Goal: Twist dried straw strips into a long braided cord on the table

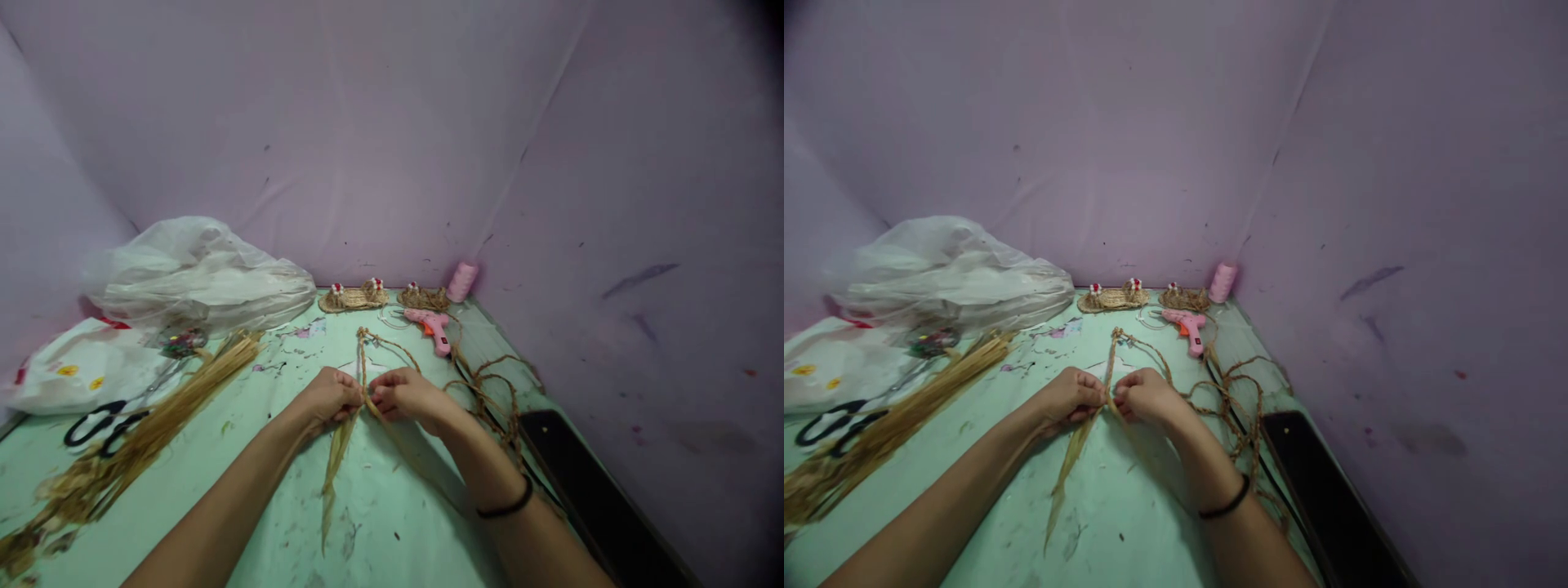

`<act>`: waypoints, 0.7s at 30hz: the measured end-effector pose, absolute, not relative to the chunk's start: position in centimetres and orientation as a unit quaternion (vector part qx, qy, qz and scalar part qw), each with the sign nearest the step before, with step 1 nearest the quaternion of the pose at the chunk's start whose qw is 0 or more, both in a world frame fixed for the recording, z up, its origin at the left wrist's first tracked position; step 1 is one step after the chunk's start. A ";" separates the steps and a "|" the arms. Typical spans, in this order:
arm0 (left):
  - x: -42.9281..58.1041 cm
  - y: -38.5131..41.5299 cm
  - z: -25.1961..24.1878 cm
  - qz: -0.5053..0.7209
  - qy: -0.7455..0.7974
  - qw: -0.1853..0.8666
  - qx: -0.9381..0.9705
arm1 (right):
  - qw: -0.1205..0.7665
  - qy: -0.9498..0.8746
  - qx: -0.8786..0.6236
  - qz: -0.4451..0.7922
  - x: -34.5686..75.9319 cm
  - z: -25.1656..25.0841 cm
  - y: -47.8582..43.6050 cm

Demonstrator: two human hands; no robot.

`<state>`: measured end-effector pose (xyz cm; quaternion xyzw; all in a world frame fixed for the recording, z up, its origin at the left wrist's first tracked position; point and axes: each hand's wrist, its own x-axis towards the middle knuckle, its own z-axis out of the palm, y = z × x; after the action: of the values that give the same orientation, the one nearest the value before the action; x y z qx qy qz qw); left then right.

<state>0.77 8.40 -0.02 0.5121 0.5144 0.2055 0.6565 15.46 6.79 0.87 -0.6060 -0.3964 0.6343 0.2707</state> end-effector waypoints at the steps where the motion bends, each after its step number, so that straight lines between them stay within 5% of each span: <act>1: 0.8 8.4 0.0 0.205 0.513 0.655 0.516 | 0.262 -0.390 -0.586 0.661 14.9 1.0 6.5; 11: 0.9 8.3 0.0 0.179 0.516 0.617 0.566 | 0.280 -0.495 -0.617 0.544 14.2 -1.8 6.4; 21: 1.4 5.9 1.6 0.113 0.625 0.355 0.686 | 0.373 -0.408 -0.601 0.578 13.7 -1.9 5.3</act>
<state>1.41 5.90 1.59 0.6860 0.6252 0.1130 0.3547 13.66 5.32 -1.90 -0.6008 -0.4075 0.5778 0.3729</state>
